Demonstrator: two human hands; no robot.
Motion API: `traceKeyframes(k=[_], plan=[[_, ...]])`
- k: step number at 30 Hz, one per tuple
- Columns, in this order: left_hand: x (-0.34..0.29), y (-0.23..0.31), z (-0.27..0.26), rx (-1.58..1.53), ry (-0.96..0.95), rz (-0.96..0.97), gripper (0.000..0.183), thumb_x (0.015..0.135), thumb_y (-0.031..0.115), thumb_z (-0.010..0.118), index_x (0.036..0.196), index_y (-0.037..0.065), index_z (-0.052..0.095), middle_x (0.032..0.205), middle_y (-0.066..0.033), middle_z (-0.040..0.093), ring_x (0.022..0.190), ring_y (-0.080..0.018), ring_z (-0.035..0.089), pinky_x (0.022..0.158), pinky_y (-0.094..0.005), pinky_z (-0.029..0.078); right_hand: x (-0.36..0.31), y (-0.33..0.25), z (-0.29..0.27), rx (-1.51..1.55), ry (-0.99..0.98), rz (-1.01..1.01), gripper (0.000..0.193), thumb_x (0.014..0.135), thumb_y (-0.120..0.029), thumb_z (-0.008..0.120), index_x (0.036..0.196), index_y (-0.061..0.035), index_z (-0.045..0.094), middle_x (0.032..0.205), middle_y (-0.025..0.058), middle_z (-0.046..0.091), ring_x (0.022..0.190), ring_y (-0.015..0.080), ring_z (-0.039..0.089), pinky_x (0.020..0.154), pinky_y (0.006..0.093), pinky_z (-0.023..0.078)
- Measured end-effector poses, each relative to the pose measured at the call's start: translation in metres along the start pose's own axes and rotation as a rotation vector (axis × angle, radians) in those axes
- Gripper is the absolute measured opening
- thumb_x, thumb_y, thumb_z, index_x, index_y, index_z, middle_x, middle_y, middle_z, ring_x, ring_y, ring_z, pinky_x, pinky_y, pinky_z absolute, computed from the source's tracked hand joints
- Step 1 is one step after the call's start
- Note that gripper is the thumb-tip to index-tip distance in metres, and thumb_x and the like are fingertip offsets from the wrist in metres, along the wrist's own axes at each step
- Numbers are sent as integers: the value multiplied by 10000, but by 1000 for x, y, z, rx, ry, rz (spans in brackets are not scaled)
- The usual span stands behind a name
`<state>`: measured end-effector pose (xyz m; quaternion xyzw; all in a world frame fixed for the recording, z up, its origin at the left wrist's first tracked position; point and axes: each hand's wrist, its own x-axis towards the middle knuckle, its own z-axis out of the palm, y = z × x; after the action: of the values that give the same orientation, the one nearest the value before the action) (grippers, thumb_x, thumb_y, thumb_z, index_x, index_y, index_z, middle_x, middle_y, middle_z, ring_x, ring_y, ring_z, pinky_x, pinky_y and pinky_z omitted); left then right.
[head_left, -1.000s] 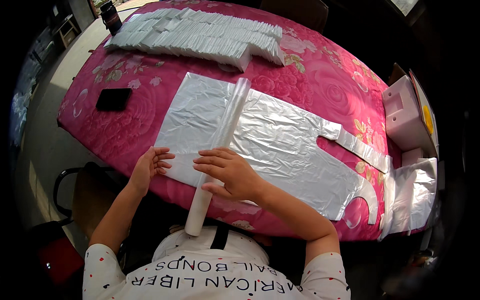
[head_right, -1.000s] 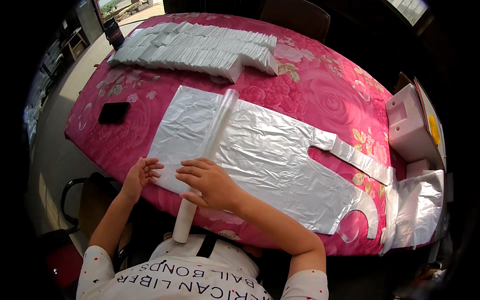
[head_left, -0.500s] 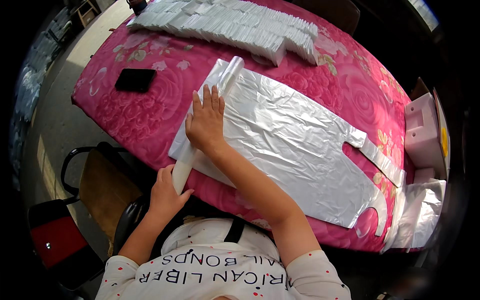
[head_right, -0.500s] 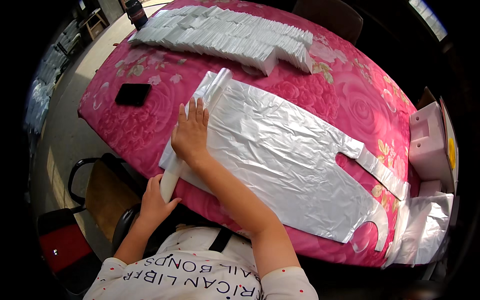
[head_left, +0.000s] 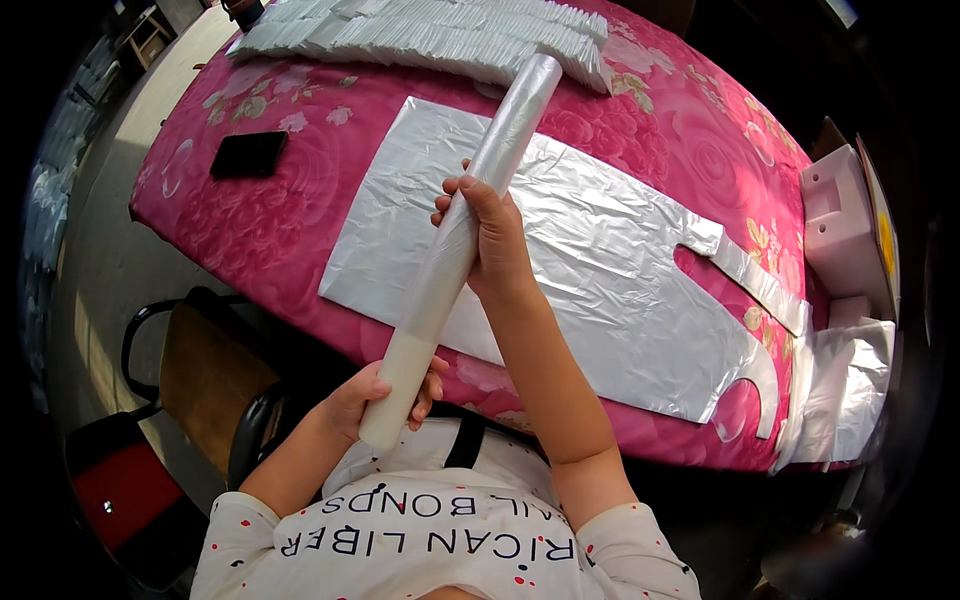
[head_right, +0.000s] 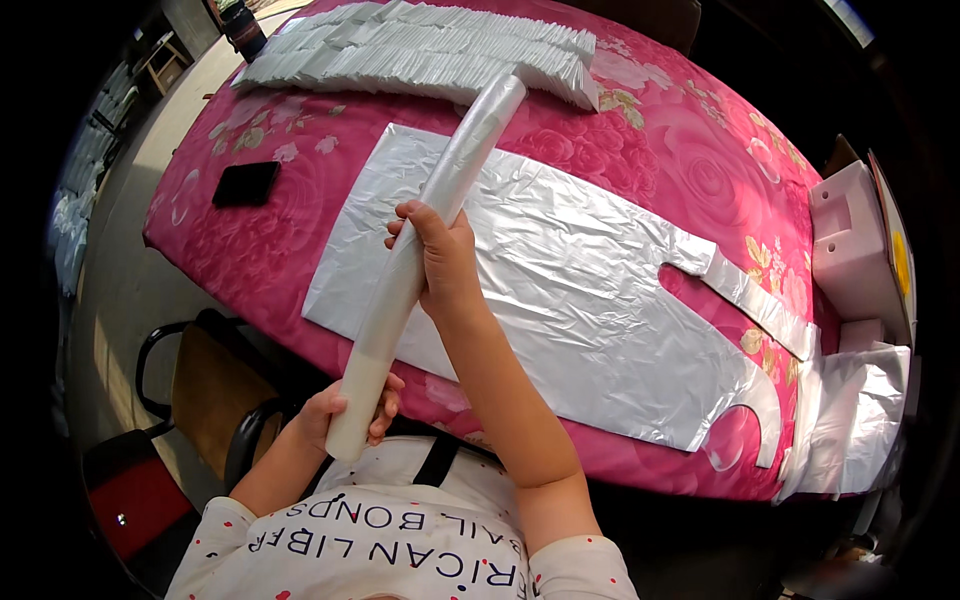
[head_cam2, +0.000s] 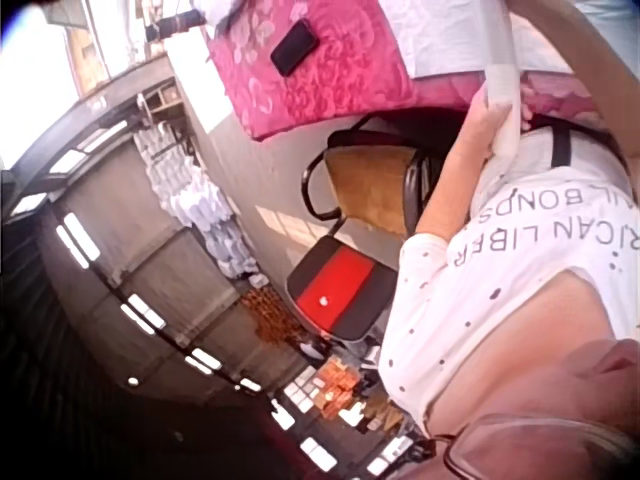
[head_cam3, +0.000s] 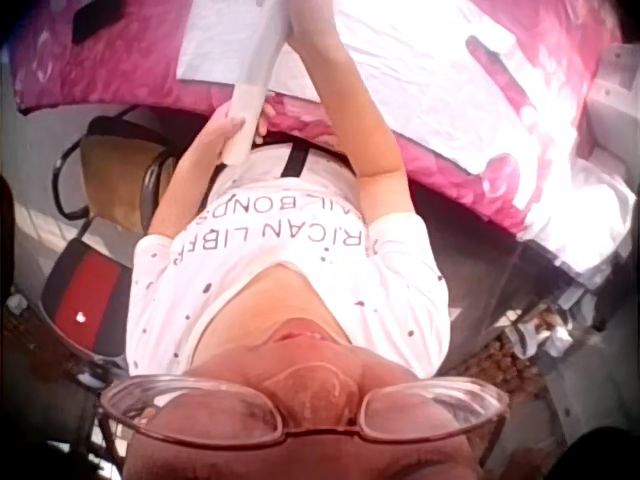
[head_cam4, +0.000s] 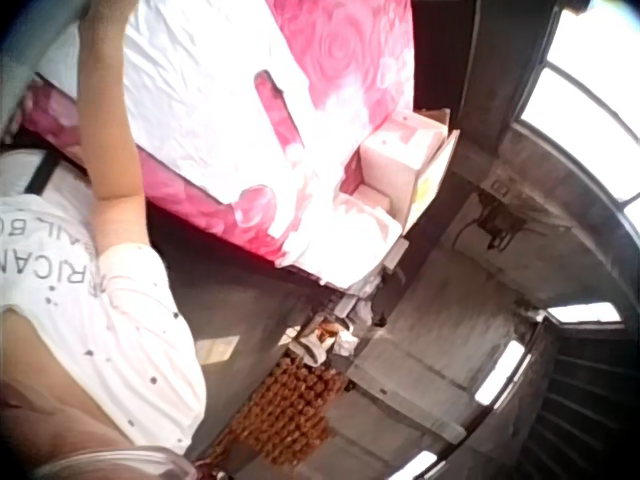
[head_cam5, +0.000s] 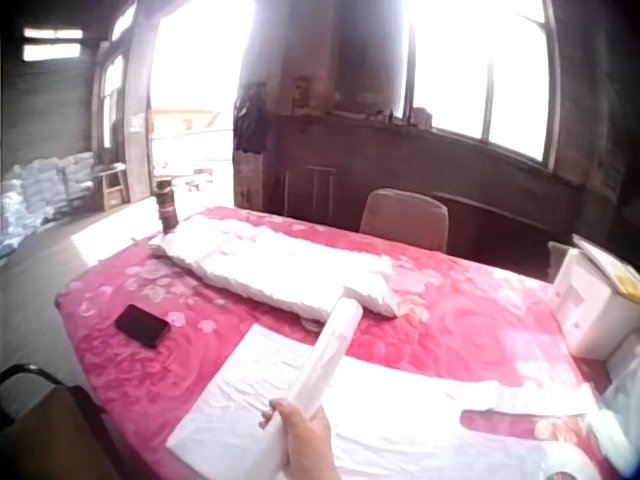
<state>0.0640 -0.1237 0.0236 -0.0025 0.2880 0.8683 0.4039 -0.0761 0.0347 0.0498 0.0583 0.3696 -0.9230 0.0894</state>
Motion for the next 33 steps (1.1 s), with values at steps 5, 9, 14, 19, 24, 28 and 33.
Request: traceKeyframes(k=[5,9,14,19,24,28,33], plan=[[27,-8,4,964,546,44,576,813,299,636,1248,12,391,995,-92,582,876,-181,567,778,-294,456,-31,5,-19,-366,154,-168,423,789,-195,666,1059,-10,397,888,92,527,789,152,570,672,296,484],[38,-12,17,914,462,13,567,799,341,648,1204,17,417,881,-78,577,733,-158,577,676,-285,480,-57,17,-28,-363,247,-127,404,793,-176,655,1050,3,400,881,85,555,773,121,547,692,276,456],[15,-1,-14,395,129,-332,733,693,572,675,1147,29,487,705,-59,552,542,-128,553,504,-260,465,-47,-8,-84,-349,207,-76,486,796,-246,677,1101,22,410,914,83,552,793,138,551,716,293,462],[-24,-14,-35,191,95,-477,692,680,490,712,1115,-8,509,667,-66,548,514,-129,542,489,-249,460,-40,-63,-139,-594,332,-173,533,835,-256,634,1217,45,416,972,87,588,802,115,570,673,227,468],[-38,-23,-38,78,111,-481,677,677,436,718,1122,-27,503,645,-77,542,508,-134,543,479,-251,453,-45,-90,-152,-687,278,-57,317,875,-207,568,1120,-7,545,946,56,615,691,52,539,628,181,444],[-36,-19,-35,71,114,-496,655,679,410,714,1122,-25,503,657,-81,546,515,-139,546,492,-254,455,-42,-87,-138,-815,148,18,248,860,-229,587,1016,-38,618,869,24,630,637,42,523,581,179,418],[-37,-16,-33,88,109,-499,643,682,395,710,1126,-21,503,674,-84,551,532,-137,550,510,-258,458,-41,-84,-117,-979,90,138,249,836,-243,621,953,-23,626,803,14,612,630,58,527,570,198,415]])
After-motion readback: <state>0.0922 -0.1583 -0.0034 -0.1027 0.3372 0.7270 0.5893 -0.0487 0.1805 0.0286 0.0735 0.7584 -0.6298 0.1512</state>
